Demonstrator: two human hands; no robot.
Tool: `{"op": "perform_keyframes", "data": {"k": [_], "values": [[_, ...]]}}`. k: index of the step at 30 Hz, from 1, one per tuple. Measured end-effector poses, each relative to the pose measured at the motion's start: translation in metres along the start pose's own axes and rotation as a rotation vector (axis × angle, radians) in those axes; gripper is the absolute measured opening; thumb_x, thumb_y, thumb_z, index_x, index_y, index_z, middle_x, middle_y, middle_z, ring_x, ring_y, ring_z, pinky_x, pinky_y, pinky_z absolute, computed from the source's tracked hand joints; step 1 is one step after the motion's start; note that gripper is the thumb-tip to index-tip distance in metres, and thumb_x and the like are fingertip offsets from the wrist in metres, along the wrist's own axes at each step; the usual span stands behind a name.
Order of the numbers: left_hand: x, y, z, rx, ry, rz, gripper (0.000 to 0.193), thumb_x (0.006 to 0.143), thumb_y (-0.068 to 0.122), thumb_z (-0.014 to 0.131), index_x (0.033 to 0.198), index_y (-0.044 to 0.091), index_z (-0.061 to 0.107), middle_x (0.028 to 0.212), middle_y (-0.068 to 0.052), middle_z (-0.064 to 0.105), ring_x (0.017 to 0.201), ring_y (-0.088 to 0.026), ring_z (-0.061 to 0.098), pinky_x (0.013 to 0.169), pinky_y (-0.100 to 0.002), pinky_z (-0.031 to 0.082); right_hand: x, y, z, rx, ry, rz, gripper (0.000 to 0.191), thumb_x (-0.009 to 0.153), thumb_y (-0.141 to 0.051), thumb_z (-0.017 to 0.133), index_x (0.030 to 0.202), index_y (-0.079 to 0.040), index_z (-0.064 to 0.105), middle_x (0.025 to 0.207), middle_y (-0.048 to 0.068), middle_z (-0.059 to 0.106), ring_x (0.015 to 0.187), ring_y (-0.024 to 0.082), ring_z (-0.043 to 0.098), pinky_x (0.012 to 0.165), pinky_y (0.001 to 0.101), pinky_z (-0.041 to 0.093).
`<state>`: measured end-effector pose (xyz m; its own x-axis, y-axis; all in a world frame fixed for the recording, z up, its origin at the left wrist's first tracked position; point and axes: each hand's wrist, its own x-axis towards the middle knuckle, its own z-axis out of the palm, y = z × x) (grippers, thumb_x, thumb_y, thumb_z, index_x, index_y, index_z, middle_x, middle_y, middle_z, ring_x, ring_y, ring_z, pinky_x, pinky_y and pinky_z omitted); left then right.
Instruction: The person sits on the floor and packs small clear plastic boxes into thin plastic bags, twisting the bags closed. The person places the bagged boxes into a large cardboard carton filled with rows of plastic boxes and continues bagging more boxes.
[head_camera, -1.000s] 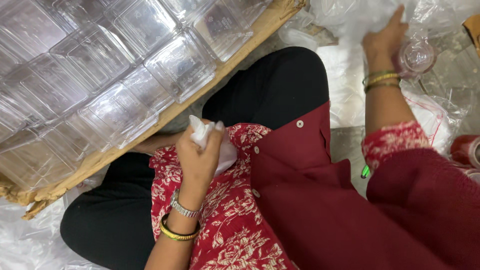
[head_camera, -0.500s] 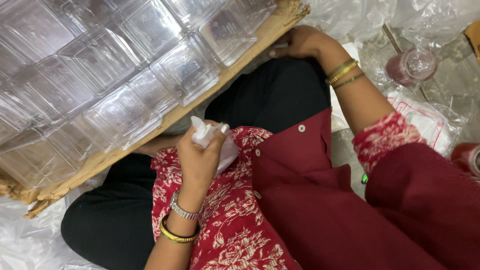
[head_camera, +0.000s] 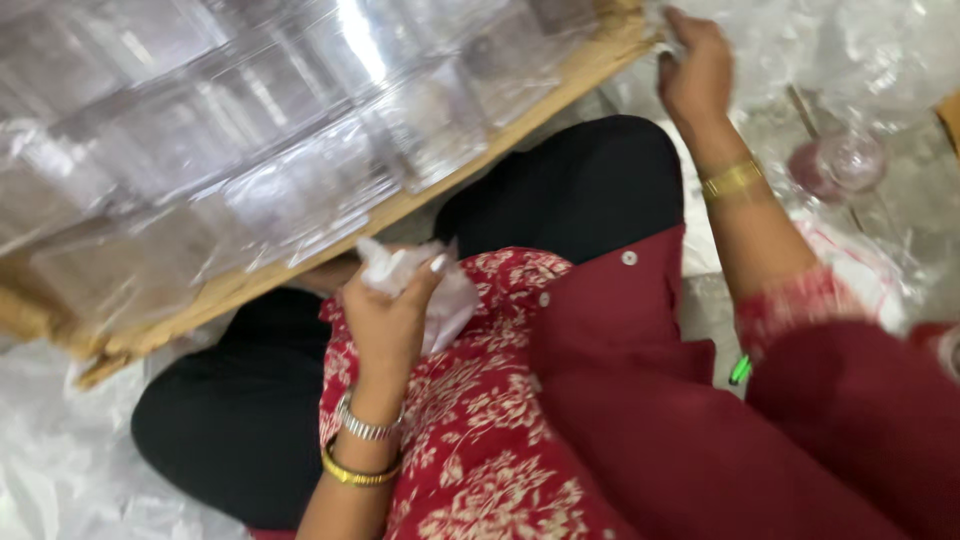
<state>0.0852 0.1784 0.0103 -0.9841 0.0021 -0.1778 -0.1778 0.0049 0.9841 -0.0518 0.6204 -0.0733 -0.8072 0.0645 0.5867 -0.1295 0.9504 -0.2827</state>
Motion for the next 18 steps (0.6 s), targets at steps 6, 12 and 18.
{"op": "perform_keyframes", "data": {"k": [6, 12, 18], "values": [[0.005, 0.011, 0.003, -0.200, -0.011, -0.071, 0.025, 0.081, 0.013, 0.085, 0.095, 0.001, 0.068, 0.085, -0.003, 0.073, 0.072, -0.011, 0.068, 0.066, -0.027, 0.058, -0.047, -0.194, -0.074, 0.907, -0.373, 0.364, 0.009, 0.091, 0.001, 0.073, 0.100, 0.000, 0.071, 0.097, 0.003, 0.072, 0.086, 0.011, 0.067, 0.077, 0.0246, 0.057], [-0.005, 0.027, -0.017, -0.465, 0.022, 0.002, 0.022, 0.087, 0.010, 0.081, 0.103, 0.003, 0.067, 0.091, -0.001, 0.071, 0.081, -0.009, 0.066, 0.074, -0.024, 0.055, -0.040, -0.313, -0.073, 1.277, -0.713, 0.312, 0.014, 0.093, -0.004, 0.077, 0.106, -0.001, 0.074, 0.097, 0.000, 0.074, 0.090, 0.006, 0.067, 0.080, 0.0207, 0.056], [-0.013, 0.027, -0.068, -0.521, 0.167, 0.093, 0.021, 0.087, -0.002, 0.081, 0.102, -0.001, 0.066, 0.093, -0.006, 0.070, 0.082, -0.012, 0.066, 0.075, -0.027, 0.055, -0.033, -0.332, -0.069, 1.445, -0.751, 0.415, 0.009, 0.099, 0.000, 0.074, 0.108, 0.000, 0.072, 0.094, 0.001, 0.070, 0.086, 0.007, 0.064, 0.078, 0.0212, 0.052]]}}
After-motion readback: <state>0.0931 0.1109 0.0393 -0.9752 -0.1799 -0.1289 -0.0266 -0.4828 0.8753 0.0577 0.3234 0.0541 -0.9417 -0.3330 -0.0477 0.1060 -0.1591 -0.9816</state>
